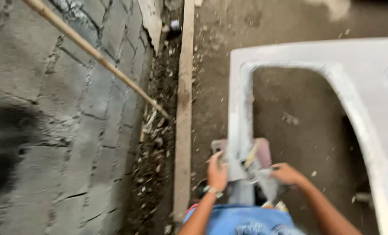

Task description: The person applies a gray filler substance to the edges of a white car door frame using a putty knife. They scoop the filler from a can and spread it along the frame's perimeter, smoothing the surface with the tool.

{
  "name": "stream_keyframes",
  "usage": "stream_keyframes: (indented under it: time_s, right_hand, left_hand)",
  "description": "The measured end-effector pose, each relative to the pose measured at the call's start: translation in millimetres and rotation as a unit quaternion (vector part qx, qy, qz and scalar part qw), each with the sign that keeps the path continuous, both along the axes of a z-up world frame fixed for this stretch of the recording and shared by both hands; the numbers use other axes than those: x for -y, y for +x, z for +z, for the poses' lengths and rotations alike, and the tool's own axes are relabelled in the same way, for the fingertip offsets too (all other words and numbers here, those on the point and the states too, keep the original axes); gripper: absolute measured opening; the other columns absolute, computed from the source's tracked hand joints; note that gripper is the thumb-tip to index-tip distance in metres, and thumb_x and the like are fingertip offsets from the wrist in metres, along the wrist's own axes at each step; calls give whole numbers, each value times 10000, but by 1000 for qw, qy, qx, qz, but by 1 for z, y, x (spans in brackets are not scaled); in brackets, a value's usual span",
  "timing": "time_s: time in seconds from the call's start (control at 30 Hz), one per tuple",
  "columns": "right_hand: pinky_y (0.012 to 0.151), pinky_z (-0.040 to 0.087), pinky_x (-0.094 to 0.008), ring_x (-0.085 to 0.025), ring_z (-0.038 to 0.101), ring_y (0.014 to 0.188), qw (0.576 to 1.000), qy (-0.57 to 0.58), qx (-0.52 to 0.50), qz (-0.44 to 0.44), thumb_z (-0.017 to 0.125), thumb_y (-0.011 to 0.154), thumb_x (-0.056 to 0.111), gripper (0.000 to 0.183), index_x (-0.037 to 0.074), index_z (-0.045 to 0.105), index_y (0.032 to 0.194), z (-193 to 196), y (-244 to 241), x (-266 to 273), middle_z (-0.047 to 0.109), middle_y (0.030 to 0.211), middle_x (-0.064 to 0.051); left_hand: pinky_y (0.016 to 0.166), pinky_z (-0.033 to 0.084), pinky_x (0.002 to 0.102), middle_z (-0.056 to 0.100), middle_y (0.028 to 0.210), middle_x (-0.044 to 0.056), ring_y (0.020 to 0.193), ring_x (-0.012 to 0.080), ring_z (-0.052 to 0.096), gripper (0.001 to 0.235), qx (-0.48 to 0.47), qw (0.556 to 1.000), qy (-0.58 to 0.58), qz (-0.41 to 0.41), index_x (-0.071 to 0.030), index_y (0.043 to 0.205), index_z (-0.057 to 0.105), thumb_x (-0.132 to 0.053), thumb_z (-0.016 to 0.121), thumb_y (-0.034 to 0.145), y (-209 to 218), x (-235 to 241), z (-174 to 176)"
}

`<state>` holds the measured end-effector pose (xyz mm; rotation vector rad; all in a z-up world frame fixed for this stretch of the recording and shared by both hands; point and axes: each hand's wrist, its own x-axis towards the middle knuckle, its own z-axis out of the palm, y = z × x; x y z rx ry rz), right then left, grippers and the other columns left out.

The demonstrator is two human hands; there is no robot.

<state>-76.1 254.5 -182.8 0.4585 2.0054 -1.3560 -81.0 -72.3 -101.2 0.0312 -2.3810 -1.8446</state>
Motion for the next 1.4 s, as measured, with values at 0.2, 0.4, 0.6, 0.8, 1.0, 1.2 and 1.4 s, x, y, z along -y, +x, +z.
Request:
stream_keyframes:
  time_s: [0.2, 0.4, 0.6, 0.8, 1.0, 1.2, 1.4]
  right_hand:
    - [758, 560, -318, -163, 649, 766, 993, 113, -19, 21, 710, 779, 138, 449, 150, 803, 1218, -19, -11, 16, 808, 847, -92]
    - [768, 591, -324, -175, 718, 765, 986, 158, -45, -8, 694, 753, 139, 415, 164, 830, 1144, -66, -7, 6, 841, 859, -83]
    - [786, 601, -356, -233, 769, 801, 971, 221, -30, -81, 714, 724, 160, 371, 108, 833, 1072, -23, -3, 38, 825, 933, -141]
    - [862, 611, -371, -302, 794, 906, 952, 294, -57, -59, 695, 713, 208, 381, 86, 845, 1042, -46, -11, 43, 788, 1005, -193]
    - [949, 558, -444, -374, 710, 1105, 943, 296, 68, -140, 691, 749, 247, 401, 99, 791, 1108, 80, -7, 105, 733, 1137, -230]
    - [941, 568, -448, -395, 708, 1108, 938, 294, 94, -159, 740, 747, 268, 438, -11, 752, 1085, 76, -8, 108, 713, 1134, -277]
    - [895, 580, -451, -396, 734, 1056, 940, 287, 84, -162, 691, 755, 202, 381, -57, 752, 1027, 51, -7, 103, 725, 1087, -295]
  left_hand:
    - [1086, 455, 363, 668, 1290, 139, 1240, 266, 623, 466, 105, 990, 69, -69, -56, 1329, 582, -56, 623, 865, -24, 5, -68]
    - [1062, 479, 357, 687, 1262, 132, 1200, 255, 655, 474, 117, 987, 73, -85, -54, 1317, 589, -53, 624, 844, -30, 42, -76]
    - [1067, 468, 360, 686, 1262, 149, 1210, 267, 642, 464, 86, 982, 54, -159, -31, 1316, 588, -49, 640, 856, -41, 58, -78]
    - [1076, 453, 353, 673, 1284, 145, 1226, 261, 629, 462, 82, 971, 60, -218, -32, 1330, 576, -49, 633, 872, -67, 53, -57]
    - [1074, 458, 359, 690, 1268, 157, 1218, 271, 645, 453, 88, 965, 41, -244, -34, 1326, 591, -49, 621, 874, -68, 38, -50]
    - [1072, 456, 366, 675, 1294, 157, 1231, 280, 635, 452, 86, 963, 11, -255, -36, 1337, 582, -52, 595, 886, -73, 37, -31]
    - [1040, 477, 375, 685, 1280, 155, 1192, 281, 655, 461, 90, 958, -16, -270, -48, 1349, 579, -76, 614, 890, -79, 41, -24]
